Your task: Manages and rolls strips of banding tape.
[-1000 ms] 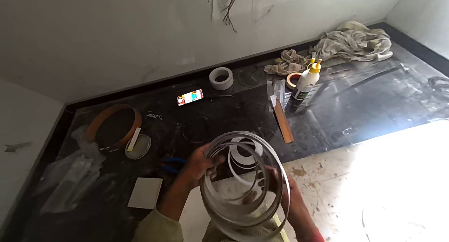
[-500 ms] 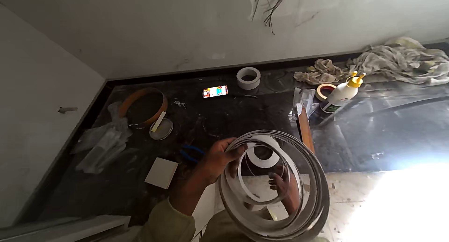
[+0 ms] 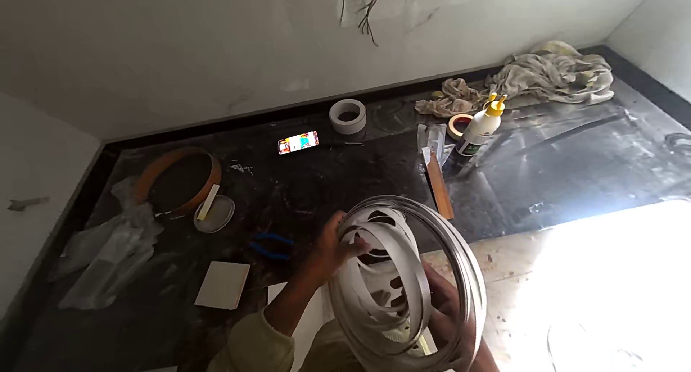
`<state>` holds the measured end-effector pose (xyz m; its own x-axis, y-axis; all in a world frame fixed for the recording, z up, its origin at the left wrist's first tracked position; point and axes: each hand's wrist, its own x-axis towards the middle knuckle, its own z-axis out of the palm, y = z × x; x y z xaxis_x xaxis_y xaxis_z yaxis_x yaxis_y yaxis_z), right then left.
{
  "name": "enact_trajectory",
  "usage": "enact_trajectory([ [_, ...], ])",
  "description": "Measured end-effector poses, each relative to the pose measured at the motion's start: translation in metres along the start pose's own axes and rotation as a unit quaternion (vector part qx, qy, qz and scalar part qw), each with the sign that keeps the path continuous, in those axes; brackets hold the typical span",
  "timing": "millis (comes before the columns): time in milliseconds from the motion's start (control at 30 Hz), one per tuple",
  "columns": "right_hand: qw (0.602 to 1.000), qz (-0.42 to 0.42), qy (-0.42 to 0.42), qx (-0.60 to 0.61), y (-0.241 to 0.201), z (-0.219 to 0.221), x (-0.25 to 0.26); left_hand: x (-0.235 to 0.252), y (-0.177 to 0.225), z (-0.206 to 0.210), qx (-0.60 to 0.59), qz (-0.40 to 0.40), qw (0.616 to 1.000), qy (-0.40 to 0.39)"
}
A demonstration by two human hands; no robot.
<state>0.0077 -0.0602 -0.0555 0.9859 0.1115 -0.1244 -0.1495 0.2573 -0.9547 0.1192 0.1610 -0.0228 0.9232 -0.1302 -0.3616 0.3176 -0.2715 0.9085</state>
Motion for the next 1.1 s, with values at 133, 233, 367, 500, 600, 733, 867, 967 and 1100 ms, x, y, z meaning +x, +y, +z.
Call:
enact_trajectory([
  [133,0.996,0.029,0.079,-0.026,0.015,-0.009,0.015,-0.008,-0.013,-0.015,-0.096,-0.005,0.995,-0.010],
  [233,0.937,0.070,0.205,-0.274,0.037,-0.022,0.044,-0.014,-0.019,-0.037,-0.057,-0.016,0.997,0.042],
  [367,0.900,0.178,0.178,-0.355,0.080,-0.020,0.087,-0.023,-0.010,-0.061,-0.020,-0.043,0.993,0.104],
  [500,0.899,0.201,0.186,-0.341,0.093,0.004,0.105,-0.035,-0.004,-0.076,-0.057,-0.053,0.989,0.122],
  [600,0.910,0.202,0.198,-0.303,0.102,-0.003,0.106,-0.045,0.004,-0.078,-0.138,-0.064,0.981,0.119],
  [733,0.923,0.088,0.255,-0.273,0.186,-0.044,0.115,-0.053,0.014,-0.077,-0.226,-0.052,0.970,0.069],
  [867,0.968,0.137,0.190,-0.091,0.101,-0.010,0.096,-0.051,0.026,-0.075,-0.272,-0.041,0.961,0.025],
  [967,0.981,0.159,0.101,0.041,0.066,0.008,0.087,-0.047,0.031,-0.071,-0.292,-0.044,0.955,-0.012],
  [1100,0.980,0.174,0.066,0.063,0.029,0.027,0.071,-0.041,0.029,-0.062,-0.249,-0.028,0.968,-0.001],
])
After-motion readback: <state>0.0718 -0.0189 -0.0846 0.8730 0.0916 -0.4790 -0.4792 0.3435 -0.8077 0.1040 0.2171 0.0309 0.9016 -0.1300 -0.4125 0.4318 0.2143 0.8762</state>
